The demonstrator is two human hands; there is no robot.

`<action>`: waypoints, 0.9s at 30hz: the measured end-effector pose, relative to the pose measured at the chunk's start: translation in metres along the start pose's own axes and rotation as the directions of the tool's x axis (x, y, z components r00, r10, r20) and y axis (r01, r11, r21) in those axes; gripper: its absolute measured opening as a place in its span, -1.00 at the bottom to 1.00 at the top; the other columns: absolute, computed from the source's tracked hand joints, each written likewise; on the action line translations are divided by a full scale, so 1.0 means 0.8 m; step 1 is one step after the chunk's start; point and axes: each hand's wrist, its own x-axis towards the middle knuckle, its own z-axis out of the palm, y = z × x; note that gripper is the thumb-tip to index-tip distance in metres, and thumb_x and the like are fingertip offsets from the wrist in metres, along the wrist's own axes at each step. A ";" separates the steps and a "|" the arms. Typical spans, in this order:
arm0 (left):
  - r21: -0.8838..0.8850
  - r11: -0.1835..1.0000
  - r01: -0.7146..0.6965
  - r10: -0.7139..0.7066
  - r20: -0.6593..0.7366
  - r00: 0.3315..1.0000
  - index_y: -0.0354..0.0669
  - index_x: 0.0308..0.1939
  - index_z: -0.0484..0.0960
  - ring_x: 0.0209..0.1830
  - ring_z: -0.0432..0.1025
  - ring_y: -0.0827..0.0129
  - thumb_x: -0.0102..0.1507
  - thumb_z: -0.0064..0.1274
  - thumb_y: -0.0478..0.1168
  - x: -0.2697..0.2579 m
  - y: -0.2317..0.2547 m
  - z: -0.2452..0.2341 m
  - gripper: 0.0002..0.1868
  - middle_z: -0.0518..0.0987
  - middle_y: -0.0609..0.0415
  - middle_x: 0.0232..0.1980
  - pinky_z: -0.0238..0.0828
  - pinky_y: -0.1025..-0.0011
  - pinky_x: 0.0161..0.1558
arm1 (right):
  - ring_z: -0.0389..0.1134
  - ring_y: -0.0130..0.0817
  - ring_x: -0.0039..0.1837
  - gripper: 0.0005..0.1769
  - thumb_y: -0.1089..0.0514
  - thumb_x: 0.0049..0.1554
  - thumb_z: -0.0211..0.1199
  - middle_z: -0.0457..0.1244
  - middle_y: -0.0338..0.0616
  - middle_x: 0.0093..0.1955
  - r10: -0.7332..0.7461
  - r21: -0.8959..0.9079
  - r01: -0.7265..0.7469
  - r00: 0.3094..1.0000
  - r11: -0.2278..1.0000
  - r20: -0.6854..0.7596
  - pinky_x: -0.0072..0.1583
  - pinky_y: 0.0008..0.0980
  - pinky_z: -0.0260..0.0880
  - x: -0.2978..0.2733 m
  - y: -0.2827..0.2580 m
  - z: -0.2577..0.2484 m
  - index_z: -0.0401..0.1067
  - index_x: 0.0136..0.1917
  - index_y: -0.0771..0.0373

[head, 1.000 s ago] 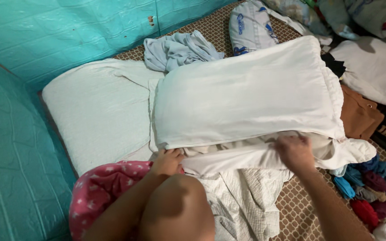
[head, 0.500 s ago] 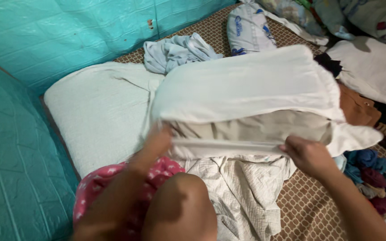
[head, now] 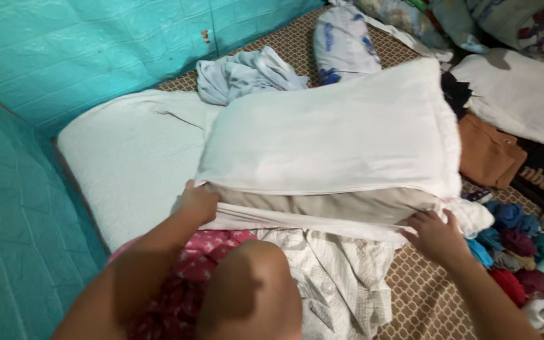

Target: The person takes a white pillowcase from a rack, removes a pillow from a bed, and inserts the pillow into the case by hand, pulling the fabric over the pillow until it is enclosed.

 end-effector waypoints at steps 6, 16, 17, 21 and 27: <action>-0.431 0.885 0.175 -0.191 0.005 0.981 -0.15 0.44 0.29 0.24 0.46 0.01 0.11 0.18 0.32 0.022 0.008 0.041 -0.03 0.48 -0.15 0.35 0.36 0.05 0.22 | 0.34 -0.29 0.33 -0.62 -0.20 0.28 -0.08 0.33 -0.30 0.25 0.050 0.199 0.016 0.946 0.980 -0.321 0.50 0.01 0.17 -0.021 0.015 -0.002 0.41 0.26 -0.17; -0.850 0.526 0.006 -0.277 -0.164 0.947 -0.23 0.41 0.27 0.29 0.41 -0.21 0.25 0.11 0.33 0.070 0.005 0.001 -0.11 0.43 -0.43 0.32 0.35 0.01 0.28 | 0.42 0.28 0.12 -0.33 -0.15 0.26 -0.05 0.09 0.08 0.52 0.421 0.469 -0.283 0.879 0.837 -0.222 0.08 0.19 0.46 0.007 -0.002 -0.052 0.04 0.58 0.04; -0.841 0.537 -0.072 -0.309 -0.275 0.910 -0.20 0.42 0.28 0.30 0.38 -0.24 0.24 0.12 0.24 0.083 -0.002 0.005 -0.16 0.43 -0.42 0.33 0.34 0.00 0.29 | 0.41 0.26 0.17 -0.35 -0.18 0.30 -0.06 0.10 0.04 0.52 0.432 0.458 -0.300 0.875 0.837 -0.217 0.12 0.19 0.46 0.002 -0.006 -0.060 0.04 0.59 0.01; -0.700 0.663 -0.264 -0.401 -0.630 0.665 -0.15 0.48 0.24 0.38 0.21 -0.38 0.18 0.23 -0.04 0.101 -0.008 -0.022 -0.15 0.30 -0.46 0.39 0.24 -0.10 0.33 | 0.49 0.14 -0.01 -0.11 -0.18 0.19 0.00 -0.12 0.01 0.66 0.400 0.357 -0.389 0.915 0.849 0.047 -0.11 -0.05 0.56 -0.037 -0.019 -0.107 -0.24 0.68 -0.06; -0.074 0.997 0.016 -0.071 -0.840 0.538 0.24 0.65 0.09 0.58 0.01 -0.23 0.19 0.11 -0.38 0.053 0.015 -0.176 -0.02 -0.05 -0.26 0.66 0.21 -0.12 0.32 | 0.54 -0.04 -0.14 0.01 -0.27 0.24 -0.03 -0.21 0.18 0.68 0.290 0.369 -0.367 0.924 0.854 0.248 -0.32 -0.36 0.49 -0.077 -0.064 -0.111 -0.44 0.74 -0.02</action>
